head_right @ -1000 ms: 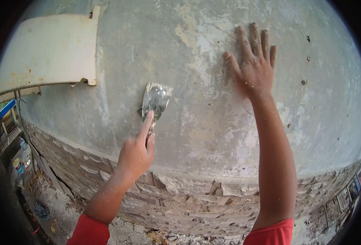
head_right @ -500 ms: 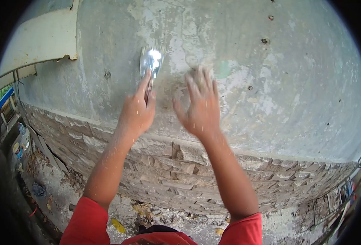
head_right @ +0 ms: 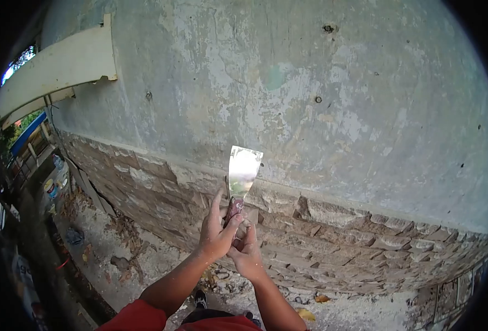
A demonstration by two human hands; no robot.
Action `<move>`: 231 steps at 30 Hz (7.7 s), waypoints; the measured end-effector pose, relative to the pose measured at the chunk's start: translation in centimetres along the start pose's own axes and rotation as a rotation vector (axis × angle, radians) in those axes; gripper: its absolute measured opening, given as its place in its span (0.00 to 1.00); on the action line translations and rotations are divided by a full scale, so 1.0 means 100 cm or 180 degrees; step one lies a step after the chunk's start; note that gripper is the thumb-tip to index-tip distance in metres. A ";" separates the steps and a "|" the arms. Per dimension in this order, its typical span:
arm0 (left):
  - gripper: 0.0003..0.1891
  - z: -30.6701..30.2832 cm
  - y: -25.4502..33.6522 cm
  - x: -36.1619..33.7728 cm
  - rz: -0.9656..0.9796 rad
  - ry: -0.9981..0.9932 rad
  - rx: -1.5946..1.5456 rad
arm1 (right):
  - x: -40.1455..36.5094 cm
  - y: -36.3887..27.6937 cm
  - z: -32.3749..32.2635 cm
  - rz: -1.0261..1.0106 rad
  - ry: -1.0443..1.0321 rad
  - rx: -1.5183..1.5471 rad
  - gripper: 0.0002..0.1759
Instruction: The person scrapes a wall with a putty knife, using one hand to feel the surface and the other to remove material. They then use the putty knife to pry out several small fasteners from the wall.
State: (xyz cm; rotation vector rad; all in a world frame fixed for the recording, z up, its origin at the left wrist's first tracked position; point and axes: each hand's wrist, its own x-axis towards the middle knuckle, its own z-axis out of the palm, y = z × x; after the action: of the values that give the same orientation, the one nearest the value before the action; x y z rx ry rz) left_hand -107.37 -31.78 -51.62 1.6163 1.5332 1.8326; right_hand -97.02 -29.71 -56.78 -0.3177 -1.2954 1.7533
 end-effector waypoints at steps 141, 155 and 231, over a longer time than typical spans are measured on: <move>0.51 -0.285 0.073 0.405 0.2796 0.1539 0.2861 | 0.336 -0.360 0.378 -0.1741 0.2813 -0.6293 0.17; 0.51 -0.289 0.074 0.401 0.2683 0.1485 0.2872 | 0.317 -0.349 0.388 -0.1982 0.2624 -0.6548 0.19; 0.47 0.113 0.268 0.353 0.2680 0.2139 0.3410 | 0.178 -0.573 0.080 -0.2044 0.2368 -0.7136 0.16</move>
State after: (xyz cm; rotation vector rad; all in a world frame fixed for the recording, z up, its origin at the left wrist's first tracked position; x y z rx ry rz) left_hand -98.92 -10.58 -12.02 2.5427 2.7610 2.2460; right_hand -83.17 -18.58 1.08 -1.3015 -1.7775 -0.9211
